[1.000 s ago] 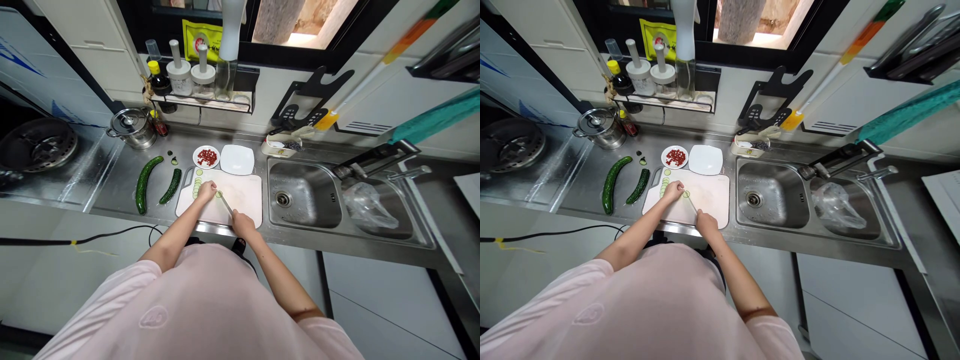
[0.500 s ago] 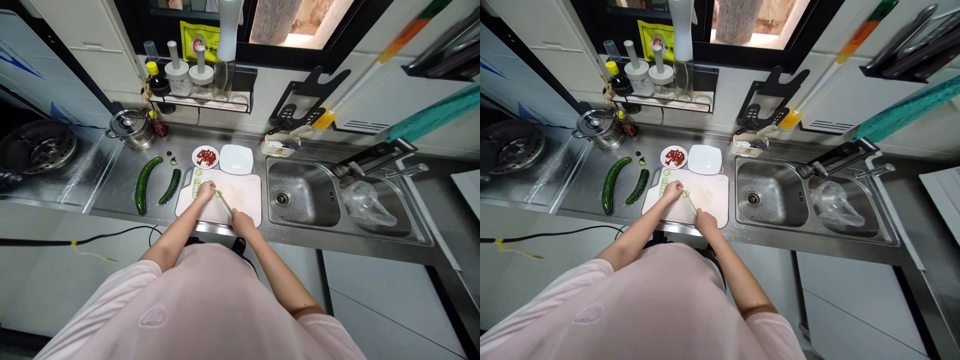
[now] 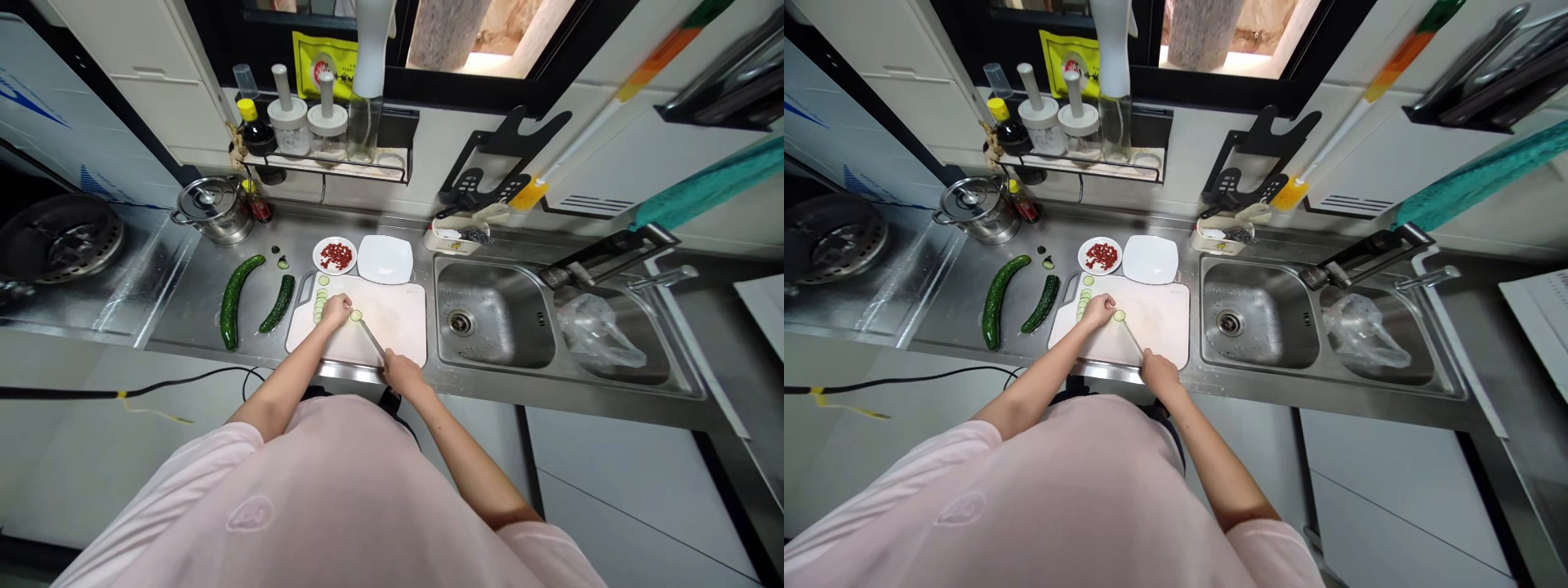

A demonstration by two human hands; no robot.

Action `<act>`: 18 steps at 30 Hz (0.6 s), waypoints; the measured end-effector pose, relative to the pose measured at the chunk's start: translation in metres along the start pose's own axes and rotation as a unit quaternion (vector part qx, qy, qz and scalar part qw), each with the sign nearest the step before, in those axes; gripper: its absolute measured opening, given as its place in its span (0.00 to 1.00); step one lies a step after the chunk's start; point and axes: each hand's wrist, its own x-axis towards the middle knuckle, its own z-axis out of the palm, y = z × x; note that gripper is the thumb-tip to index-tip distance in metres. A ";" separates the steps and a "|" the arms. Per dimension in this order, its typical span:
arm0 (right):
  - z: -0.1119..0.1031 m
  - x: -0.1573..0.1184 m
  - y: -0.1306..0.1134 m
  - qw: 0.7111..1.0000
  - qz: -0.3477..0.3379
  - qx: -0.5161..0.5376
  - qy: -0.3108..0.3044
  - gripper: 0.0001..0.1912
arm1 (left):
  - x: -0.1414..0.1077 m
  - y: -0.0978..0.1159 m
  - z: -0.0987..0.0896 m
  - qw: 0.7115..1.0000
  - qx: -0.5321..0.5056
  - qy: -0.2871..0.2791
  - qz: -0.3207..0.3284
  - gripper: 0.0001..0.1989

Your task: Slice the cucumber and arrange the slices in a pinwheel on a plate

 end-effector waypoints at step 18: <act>-0.015 0.017 -0.012 1.000 -0.006 0.026 -0.005 0.13 | 0.004 -0.004 0.004 1.000 -0.001 0.000 0.002 0.08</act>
